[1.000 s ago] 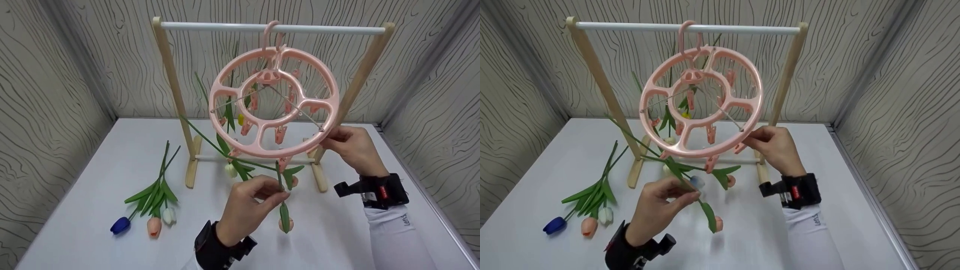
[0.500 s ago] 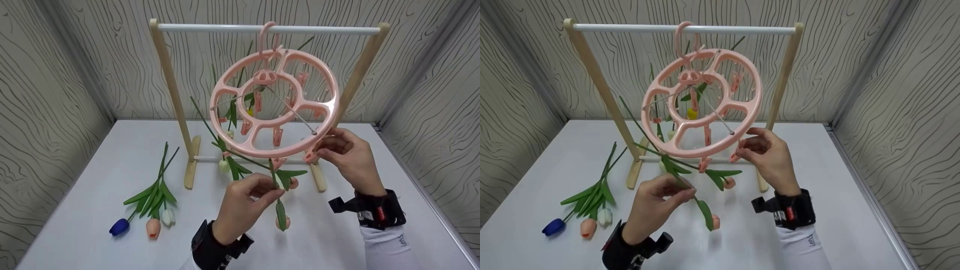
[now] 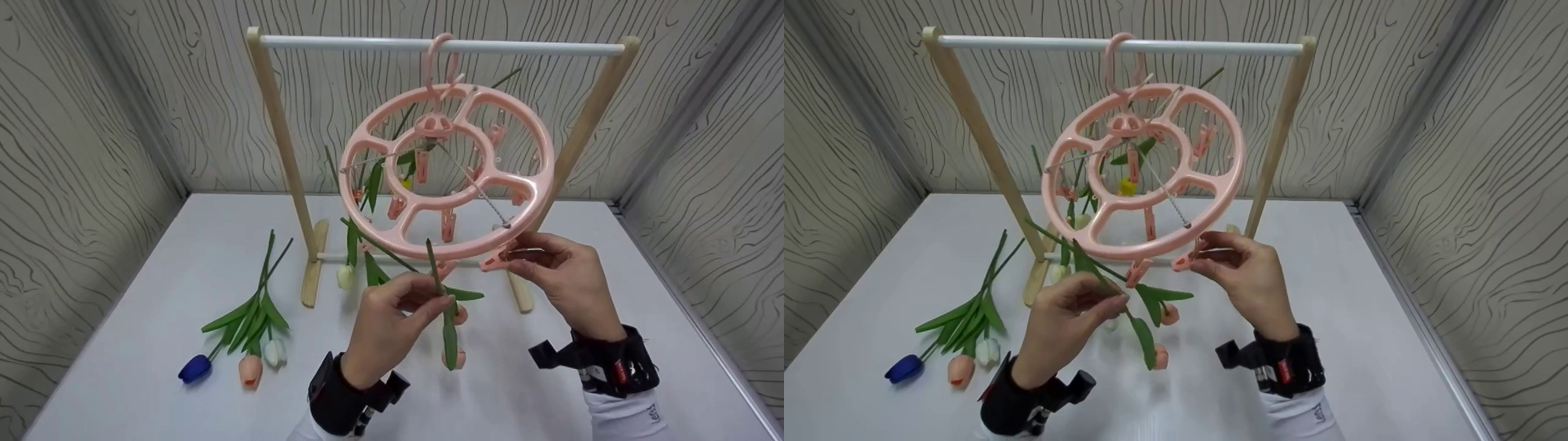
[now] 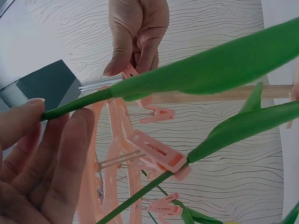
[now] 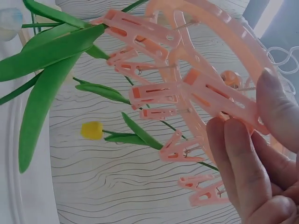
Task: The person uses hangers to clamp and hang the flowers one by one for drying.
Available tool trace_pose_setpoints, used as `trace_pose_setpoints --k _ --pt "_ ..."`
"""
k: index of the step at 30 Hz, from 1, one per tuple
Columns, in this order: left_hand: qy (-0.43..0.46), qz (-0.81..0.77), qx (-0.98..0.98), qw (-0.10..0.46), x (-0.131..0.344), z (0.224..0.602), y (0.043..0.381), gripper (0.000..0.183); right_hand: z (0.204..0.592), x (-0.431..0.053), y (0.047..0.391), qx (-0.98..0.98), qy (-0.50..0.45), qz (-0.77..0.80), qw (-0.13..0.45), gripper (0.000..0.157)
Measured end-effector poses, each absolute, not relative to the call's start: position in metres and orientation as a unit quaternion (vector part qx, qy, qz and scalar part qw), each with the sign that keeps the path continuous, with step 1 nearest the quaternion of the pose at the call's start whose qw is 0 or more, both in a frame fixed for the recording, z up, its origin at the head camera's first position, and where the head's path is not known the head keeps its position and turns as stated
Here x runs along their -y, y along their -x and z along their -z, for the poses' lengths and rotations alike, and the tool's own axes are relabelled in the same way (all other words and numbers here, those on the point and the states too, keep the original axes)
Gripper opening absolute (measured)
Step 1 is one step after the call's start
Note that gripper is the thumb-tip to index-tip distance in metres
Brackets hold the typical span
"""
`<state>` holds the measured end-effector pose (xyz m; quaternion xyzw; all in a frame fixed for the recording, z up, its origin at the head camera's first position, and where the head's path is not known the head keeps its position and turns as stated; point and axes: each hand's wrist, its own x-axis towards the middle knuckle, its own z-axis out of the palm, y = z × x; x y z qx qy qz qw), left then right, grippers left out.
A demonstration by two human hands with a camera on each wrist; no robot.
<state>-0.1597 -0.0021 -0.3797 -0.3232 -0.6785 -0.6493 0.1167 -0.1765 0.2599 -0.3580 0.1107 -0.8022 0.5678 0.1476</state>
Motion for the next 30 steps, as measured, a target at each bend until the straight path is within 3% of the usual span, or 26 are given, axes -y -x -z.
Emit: trace_pose_setpoints --k 9,30 --pt "0.314 0.650 0.679 0.136 0.003 0.382 0.165 0.016 0.359 -0.242 0.170 0.799 -0.138 -0.572 0.128 0.029" --pt "0.306 0.642 0.667 0.222 0.008 0.377 0.172 0.014 0.365 -0.210 0.165 0.774 -0.148 -0.596 0.150 0.017"
